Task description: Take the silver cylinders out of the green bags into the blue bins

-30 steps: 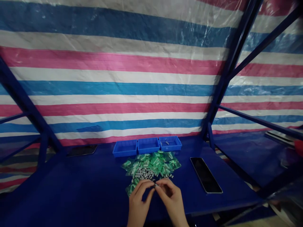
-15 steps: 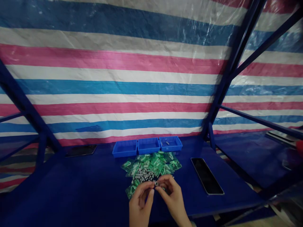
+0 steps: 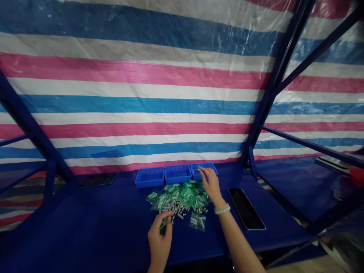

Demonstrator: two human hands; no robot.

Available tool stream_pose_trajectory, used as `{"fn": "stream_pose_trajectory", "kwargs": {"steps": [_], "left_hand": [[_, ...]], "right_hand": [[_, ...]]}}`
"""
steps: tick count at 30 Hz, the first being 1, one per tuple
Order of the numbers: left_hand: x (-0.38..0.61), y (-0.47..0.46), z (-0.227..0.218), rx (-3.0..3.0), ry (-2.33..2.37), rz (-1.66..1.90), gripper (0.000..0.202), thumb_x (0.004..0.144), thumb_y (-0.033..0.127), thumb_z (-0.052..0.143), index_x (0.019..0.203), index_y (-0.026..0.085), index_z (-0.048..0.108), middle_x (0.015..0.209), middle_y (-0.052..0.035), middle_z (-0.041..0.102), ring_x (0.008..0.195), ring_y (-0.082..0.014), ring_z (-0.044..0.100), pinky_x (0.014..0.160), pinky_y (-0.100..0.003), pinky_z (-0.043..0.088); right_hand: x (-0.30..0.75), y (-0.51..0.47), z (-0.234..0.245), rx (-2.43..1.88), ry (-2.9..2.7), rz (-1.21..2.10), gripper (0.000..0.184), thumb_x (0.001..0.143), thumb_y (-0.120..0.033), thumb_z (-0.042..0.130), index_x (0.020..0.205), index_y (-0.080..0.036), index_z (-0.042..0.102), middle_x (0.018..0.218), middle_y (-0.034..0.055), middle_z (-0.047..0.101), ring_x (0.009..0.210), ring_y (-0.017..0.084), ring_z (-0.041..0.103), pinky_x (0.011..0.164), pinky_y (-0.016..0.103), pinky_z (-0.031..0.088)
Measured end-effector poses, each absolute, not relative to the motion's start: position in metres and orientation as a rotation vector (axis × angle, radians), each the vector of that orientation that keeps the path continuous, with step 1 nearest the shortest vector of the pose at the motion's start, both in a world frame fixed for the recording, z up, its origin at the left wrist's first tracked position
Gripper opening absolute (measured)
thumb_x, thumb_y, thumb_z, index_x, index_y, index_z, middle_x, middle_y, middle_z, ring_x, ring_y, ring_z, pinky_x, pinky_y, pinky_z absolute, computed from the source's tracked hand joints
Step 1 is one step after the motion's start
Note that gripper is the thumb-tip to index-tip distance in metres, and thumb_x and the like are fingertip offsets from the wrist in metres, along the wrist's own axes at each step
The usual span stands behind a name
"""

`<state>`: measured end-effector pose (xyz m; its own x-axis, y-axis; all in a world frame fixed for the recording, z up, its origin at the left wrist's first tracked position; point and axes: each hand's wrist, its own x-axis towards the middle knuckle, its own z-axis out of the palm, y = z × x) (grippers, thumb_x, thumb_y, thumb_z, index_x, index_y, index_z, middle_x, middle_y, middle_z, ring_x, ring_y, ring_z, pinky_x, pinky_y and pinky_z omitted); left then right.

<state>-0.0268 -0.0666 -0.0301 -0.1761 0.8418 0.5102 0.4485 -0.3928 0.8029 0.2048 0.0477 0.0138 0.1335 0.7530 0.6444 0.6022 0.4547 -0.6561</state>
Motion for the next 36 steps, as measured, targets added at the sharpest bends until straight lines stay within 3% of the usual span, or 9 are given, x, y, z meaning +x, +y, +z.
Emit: {"fn": "stream_pose_trajectory", "kwargs": {"steps": [3,6,10,12,15,20,27,36], "left_hand": [[-0.026,-0.067,-0.033,1.754,1.472,1.637,0.017,0.086,0.029,0.058,0.091,0.02,0.072,0.088,-0.0053,0.074,0.082,-0.0218,0.071,0.072,-0.028,0.056],[-0.029,-0.069,-0.036,1.697,1.528,1.68,0.016,0.085,0.028,0.059,0.089,0.02,0.071,0.086,-0.0048,0.074,0.08,-0.0217,0.071,0.071,-0.028,0.056],[-0.033,-0.07,-0.041,1.608,1.58,1.726,0.015,0.085,0.027,0.056,0.088,0.019,0.069,0.086,-0.0047,0.073,0.081,-0.0216,0.07,0.074,-0.029,0.055],[-0.034,-0.07,-0.043,1.593,1.568,1.73,0.015,0.086,0.027,0.056,0.087,0.019,0.068,0.086,-0.0046,0.072,0.081,-0.0211,0.069,0.074,-0.029,0.054],[-0.034,-0.071,-0.045,1.602,1.551,1.716,0.015,0.087,0.027,0.054,0.088,0.019,0.067,0.086,-0.0049,0.071,0.081,-0.0208,0.068,0.074,-0.029,0.054],[-0.033,-0.072,-0.041,1.614,1.587,1.699,0.017,0.087,0.027,0.053,0.087,0.019,0.067,0.086,-0.006,0.07,0.081,-0.0215,0.067,0.075,-0.031,0.054],[-0.019,-0.083,-0.019,1.709,1.38,1.483,0.027,0.083,0.024,0.055,0.106,0.021,0.069,0.101,-0.0085,0.072,0.086,-0.0225,0.07,0.076,-0.034,0.059],[-0.005,-0.094,-0.008,1.201,1.142,1.223,0.026,0.074,0.031,0.068,0.096,0.018,0.075,0.099,-0.0096,0.076,0.095,-0.0272,0.071,0.087,-0.035,0.056]], "right_hand": [[0.209,0.063,0.015,-1.328,-1.626,0.059,0.034,0.094,-0.026,0.045,0.122,-0.013,0.06,0.108,0.0167,0.064,0.105,0.028,0.056,0.094,0.047,0.045],[0.191,0.035,0.003,-1.291,-1.714,0.067,0.03,0.095,-0.019,0.043,0.121,-0.016,0.059,0.11,0.0129,0.064,0.106,0.026,0.056,0.094,0.042,0.045],[0.146,-0.029,-0.019,-1.382,-1.885,0.181,0.01,0.089,-0.018,0.057,0.084,-0.021,0.065,0.088,0.0048,0.064,0.091,0.025,0.056,0.08,0.037,0.046],[0.128,-0.049,-0.028,-1.497,-1.885,0.172,0.007,0.082,-0.019,0.069,0.079,-0.022,0.064,0.087,0.0035,0.063,0.093,0.026,0.055,0.079,0.038,0.044],[0.115,-0.058,-0.036,-1.609,-1.886,0.115,0.012,0.076,-0.018,0.075,0.081,-0.022,0.064,0.091,0.0042,0.063,0.096,0.029,0.054,0.079,0.041,0.042],[0.116,-0.054,-0.038,-1.58,-1.908,0.095,0.011,0.078,-0.014,0.071,0.08,-0.022,0.064,0.093,0.0054,0.062,0.097,0.031,0.054,0.08,0.043,0.041],[0.125,-0.075,-0.021,-1.229,-1.663,0.542,0.013,0.089,-0.009,0.055,0.092,-0.022,0.056,0.084,0.0007,0.062,0.076,0.017,0.06,0.071,0.027,0.047],[0.133,-0.094,0.016,-1.085,-1.717,0.509,0.011,0.087,-0.012,0.061,0.087,-0.022,0.062,0.08,0.0004,0.058,0.078,0.018,0.056,0.07,0.026,0.045]]}}
